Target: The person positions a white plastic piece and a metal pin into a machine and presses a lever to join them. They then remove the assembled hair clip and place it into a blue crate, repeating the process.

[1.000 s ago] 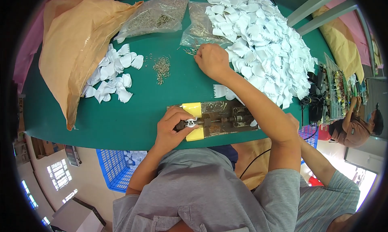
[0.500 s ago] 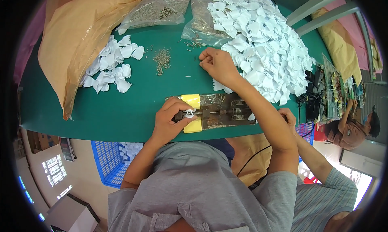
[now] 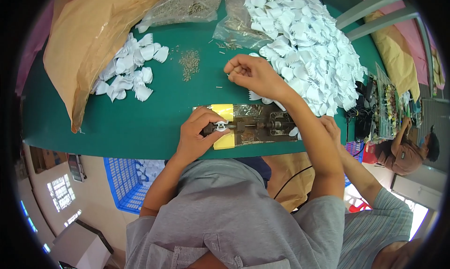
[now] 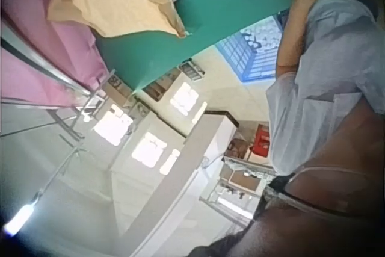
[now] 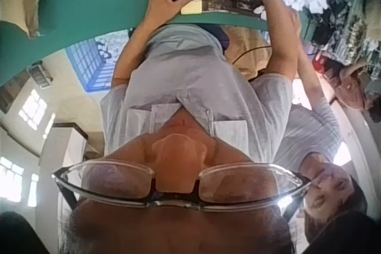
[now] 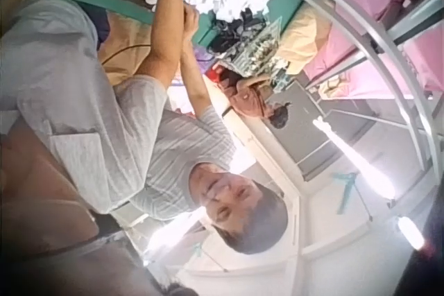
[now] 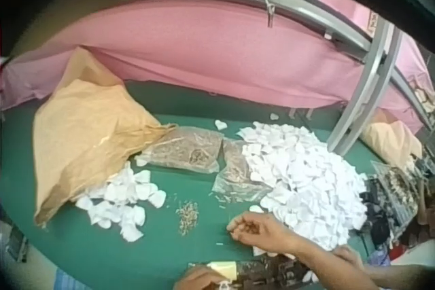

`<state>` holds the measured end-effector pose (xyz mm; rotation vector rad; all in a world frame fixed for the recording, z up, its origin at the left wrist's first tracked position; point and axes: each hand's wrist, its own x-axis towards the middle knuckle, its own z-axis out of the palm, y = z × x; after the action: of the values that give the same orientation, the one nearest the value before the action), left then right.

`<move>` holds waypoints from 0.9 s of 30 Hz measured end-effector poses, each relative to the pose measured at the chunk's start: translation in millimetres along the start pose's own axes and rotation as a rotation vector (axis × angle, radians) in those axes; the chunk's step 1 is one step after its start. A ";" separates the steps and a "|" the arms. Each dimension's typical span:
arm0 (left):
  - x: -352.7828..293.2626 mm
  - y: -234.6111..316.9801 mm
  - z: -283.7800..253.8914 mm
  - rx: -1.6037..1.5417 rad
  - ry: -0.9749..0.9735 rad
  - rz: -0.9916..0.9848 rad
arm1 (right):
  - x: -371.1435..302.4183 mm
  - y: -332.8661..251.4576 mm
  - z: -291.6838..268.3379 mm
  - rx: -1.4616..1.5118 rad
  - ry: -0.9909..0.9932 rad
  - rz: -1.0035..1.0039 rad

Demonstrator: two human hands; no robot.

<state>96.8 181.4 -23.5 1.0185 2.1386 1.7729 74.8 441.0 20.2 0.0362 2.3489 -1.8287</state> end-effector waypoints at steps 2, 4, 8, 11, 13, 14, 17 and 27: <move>-0.6 -2.4 -0.5 0.001 0.001 0.005 | -29.4 -23.7 14.3 0.008 0.068 0.111; 0.9 -1.2 -2.2 -0.028 0.003 0.001 | -59.5 -22.4 34.2 0.036 0.149 0.078; 2.6 -4.1 -0.8 -0.044 0.003 -0.002 | -96.5 -29.6 66.2 -0.479 0.320 -0.241; 2.1 -6.3 0.2 -0.039 0.000 0.006 | -102.5 -23.8 79.4 -0.538 0.346 -0.295; 1.1 -6.1 0.8 -0.039 0.004 -0.004 | -103.2 -22.3 83.5 -0.564 0.373 -0.327; 0.6 -5.7 0.9 -0.044 0.005 -0.010 | -103.4 -22.6 85.1 -0.592 0.385 -0.317; -0.2 -5.0 0.7 -0.039 0.008 -0.011 | -105.1 -21.8 87.1 -0.627 0.389 -0.308; 0.9 -6.0 -0.4 -0.018 0.023 0.032 | -113.5 -13.5 91.2 -0.826 0.367 -0.382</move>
<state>93.7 181.4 -28.7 1.0389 2.1276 1.8243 195.5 358.9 27.9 -0.2065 3.3785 -0.8536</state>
